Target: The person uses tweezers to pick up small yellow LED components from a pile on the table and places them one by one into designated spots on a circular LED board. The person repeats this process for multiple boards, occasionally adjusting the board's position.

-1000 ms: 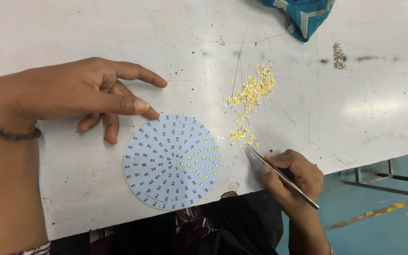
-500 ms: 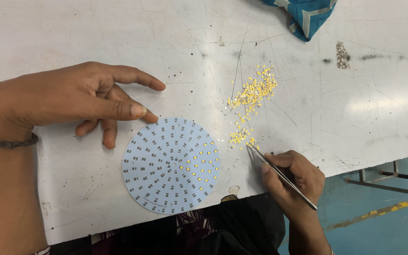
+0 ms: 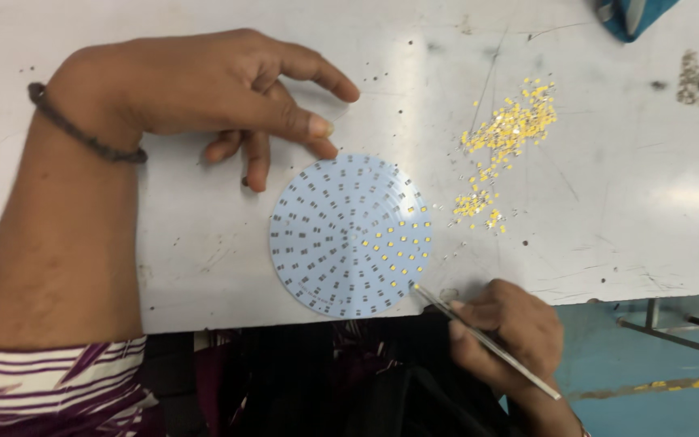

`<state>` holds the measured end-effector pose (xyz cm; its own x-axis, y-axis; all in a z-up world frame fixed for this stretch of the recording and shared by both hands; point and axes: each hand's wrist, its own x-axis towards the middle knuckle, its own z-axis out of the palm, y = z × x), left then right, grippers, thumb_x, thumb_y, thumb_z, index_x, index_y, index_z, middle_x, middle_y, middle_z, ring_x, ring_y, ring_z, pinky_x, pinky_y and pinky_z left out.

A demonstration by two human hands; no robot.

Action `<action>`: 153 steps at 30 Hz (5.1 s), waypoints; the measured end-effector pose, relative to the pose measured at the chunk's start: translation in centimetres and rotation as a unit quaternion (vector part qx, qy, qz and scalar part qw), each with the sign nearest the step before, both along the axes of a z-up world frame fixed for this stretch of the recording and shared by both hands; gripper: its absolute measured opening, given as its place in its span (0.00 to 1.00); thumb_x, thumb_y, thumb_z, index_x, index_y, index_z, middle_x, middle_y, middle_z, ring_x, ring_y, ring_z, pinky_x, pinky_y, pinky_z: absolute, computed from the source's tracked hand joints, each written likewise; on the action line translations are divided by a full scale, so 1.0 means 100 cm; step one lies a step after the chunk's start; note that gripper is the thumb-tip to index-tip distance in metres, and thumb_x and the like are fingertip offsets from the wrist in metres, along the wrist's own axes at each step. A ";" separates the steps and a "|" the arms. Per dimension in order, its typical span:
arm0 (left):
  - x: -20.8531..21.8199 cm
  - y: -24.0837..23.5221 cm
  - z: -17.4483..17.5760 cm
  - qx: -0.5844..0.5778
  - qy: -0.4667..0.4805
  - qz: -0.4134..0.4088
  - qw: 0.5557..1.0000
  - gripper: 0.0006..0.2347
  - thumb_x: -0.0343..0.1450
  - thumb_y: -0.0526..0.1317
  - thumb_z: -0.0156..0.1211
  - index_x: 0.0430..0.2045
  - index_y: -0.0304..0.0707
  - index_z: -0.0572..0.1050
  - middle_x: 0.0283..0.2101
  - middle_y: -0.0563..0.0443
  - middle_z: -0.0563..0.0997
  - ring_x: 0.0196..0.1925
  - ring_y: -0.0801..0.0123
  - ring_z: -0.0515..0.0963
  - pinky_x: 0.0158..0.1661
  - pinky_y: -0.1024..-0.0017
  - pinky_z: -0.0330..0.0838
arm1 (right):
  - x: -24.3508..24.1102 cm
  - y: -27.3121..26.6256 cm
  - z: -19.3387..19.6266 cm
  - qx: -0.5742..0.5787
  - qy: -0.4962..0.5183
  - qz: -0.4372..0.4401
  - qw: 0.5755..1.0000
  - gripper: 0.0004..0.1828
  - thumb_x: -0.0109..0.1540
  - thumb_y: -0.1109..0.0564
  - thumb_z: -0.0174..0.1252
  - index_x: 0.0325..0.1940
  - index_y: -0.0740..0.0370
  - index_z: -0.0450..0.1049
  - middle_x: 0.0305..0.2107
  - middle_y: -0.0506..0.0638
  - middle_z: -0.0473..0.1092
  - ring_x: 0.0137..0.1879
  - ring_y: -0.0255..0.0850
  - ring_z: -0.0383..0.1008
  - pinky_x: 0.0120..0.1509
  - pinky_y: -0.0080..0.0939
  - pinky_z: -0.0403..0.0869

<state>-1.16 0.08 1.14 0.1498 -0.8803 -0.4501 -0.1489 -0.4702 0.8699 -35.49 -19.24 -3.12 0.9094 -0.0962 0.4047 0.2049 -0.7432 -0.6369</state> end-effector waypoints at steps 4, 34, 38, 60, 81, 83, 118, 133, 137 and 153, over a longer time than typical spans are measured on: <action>-0.004 0.001 0.003 0.007 -0.025 0.016 1.000 0.31 0.64 0.50 0.61 0.65 0.43 0.67 0.40 0.44 0.90 0.14 0.64 0.87 0.08 0.78 0.69 | -0.001 0.006 -0.003 -0.028 0.003 -0.018 0.999 0.09 0.53 0.62 0.66 0.27 0.65 0.71 0.21 0.51 0.72 0.23 0.39 0.69 0.27 0.37 0.64; 0.000 -0.009 0.002 0.085 -0.001 0.023 0.996 0.31 0.65 0.54 0.63 0.65 0.49 0.67 0.43 0.46 0.87 0.14 0.63 0.88 0.08 0.74 0.69 | 0.009 -0.029 0.004 0.028 0.049 -0.172 0.984 0.09 0.57 0.63 0.67 0.31 0.67 0.72 0.28 0.53 0.76 0.33 0.36 0.78 0.37 0.31 0.73; 0.000 -0.009 0.002 0.086 -0.001 0.023 0.996 0.31 0.65 0.54 0.63 0.65 0.49 0.68 0.45 0.45 0.87 0.13 0.63 0.87 0.07 0.73 0.69 | 0.010 -0.029 0.006 0.013 0.064 -0.176 0.982 0.08 0.55 0.64 0.67 0.31 0.68 0.73 0.28 0.54 0.76 0.30 0.36 0.77 0.34 0.31 0.71; 0.001 0.003 -0.004 -0.026 0.011 -0.003 1.000 0.31 0.66 0.51 0.61 0.63 0.38 0.66 0.43 0.43 0.89 0.17 0.67 0.88 0.09 0.80 0.69 | -0.008 0.022 0.008 -0.026 -0.015 -0.039 0.999 0.08 0.56 0.62 0.64 0.31 0.65 0.70 0.24 0.53 0.71 0.30 0.44 0.72 0.34 0.40 0.69; -0.009 0.008 0.005 -0.035 -0.031 0.058 0.997 0.29 0.64 0.49 0.65 0.59 0.35 0.71 0.37 0.39 0.89 0.15 0.65 0.86 0.08 0.80 0.68 | -0.013 0.030 -0.006 0.005 -0.024 -0.037 0.999 0.09 0.57 0.61 0.64 0.33 0.69 0.72 0.25 0.53 0.72 0.30 0.42 0.72 0.36 0.40 0.69; -0.009 0.008 0.003 -0.024 -0.040 0.062 0.997 0.29 0.64 0.49 0.64 0.60 0.36 0.70 0.39 0.39 0.89 0.15 0.65 0.87 0.08 0.79 0.68 | -0.019 0.029 -0.003 0.118 0.002 -0.071 0.990 0.10 0.62 0.60 0.63 0.37 0.69 0.71 0.29 0.53 0.72 0.32 0.40 0.72 0.38 0.37 0.71; -0.170 0.105 -0.007 -0.172 0.076 0.460 0.868 0.37 0.72 0.63 0.49 0.71 0.36 0.55 0.49 0.16 0.81 0.16 0.68 0.81 0.09 0.86 0.57 | 0.026 -0.018 0.023 0.707 0.065 0.050 0.702 0.08 0.72 0.53 0.55 0.40 0.53 0.73 0.26 0.42 0.74 0.43 0.36 0.75 0.76 0.80 0.62; -0.106 0.076 0.006 -0.097 0.062 0.412 0.904 0.35 0.70 0.61 0.50 0.67 0.37 0.59 0.46 0.22 0.84 0.11 0.71 0.77 0.08 0.84 0.56 | 0.026 0.002 0.026 0.721 0.063 0.029 0.689 0.07 0.69 0.54 0.55 0.38 0.55 0.72 0.24 0.42 0.73 0.41 0.37 0.76 0.70 0.83 0.59; -0.079 0.066 0.003 -0.091 0.042 0.374 0.922 0.36 0.68 0.62 0.53 0.65 0.36 0.62 0.45 0.27 0.86 0.11 0.73 0.77 0.08 0.83 0.57 | 0.026 0.009 0.025 0.726 0.076 0.044 0.682 0.06 0.69 0.53 0.55 0.39 0.54 0.72 0.25 0.41 0.72 0.41 0.37 0.76 0.71 0.83 0.58; -0.022 0.034 -0.003 -0.059 -0.108 0.254 0.959 0.25 0.72 0.57 0.54 0.59 0.40 0.72 0.39 0.36 0.87 0.17 0.75 0.80 0.11 0.87 0.56 | 0.016 0.005 0.028 0.708 0.077 0.084 0.697 0.09 0.72 0.53 0.54 0.38 0.54 0.73 0.29 0.41 0.74 0.45 0.37 0.77 0.77 0.84 0.56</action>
<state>-3.39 3.44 0.86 0.6512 -0.7119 -0.2629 -0.1086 -0.4302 0.8962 -33.87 -18.75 -0.33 0.9779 -0.1875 -0.0923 0.0614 0.6799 -0.7308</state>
